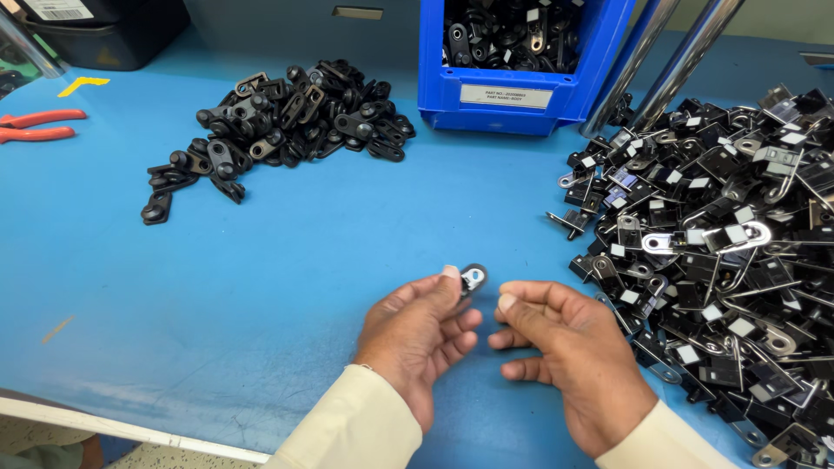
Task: The person repeatedly picks a black plastic housing and a metal bracket from piles on a blue workbench, aligns and presses them together, and places the assembled unit aside. The process is repeated multiple times with consistent hand motions and no tools used.
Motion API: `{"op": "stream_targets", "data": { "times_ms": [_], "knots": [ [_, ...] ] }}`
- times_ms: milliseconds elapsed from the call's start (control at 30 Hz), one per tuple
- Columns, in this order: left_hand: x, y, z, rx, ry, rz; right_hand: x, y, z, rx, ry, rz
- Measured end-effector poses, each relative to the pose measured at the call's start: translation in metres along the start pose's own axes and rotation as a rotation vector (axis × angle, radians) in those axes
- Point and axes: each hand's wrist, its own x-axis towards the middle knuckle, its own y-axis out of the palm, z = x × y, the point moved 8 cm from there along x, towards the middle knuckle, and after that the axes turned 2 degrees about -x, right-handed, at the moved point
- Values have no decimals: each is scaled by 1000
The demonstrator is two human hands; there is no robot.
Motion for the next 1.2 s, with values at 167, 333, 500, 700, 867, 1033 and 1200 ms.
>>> {"op": "stream_targets", "data": {
  "times_ms": [167, 333, 500, 700, 867, 1033, 1200],
  "knots": [
    [-4, 11, 8, 13, -74, 127, 9, 7, 5, 55, -27, 48],
    [-5, 5, -2, 128, -18, 47, 12, 5, 7, 11, 38, 65],
    [-11, 7, -8, 312, 51, 95, 22, 2, 11, 65, -21, 88],
    [-21, 9, -34, 712, 419, 73, 30, -4, 5, 147, 66, 17],
    [-22, 4, -48, 822, 508, -21, 33, 5, -1, 146, 96, 42],
    [-19, -14, -52, 925, 472, -7, 43, 22, 14, -160, 97, 186],
    [-12, -36, -68, 824, 496, 27, 59, 17, 147, -85, -418, -57]
  ]
}}
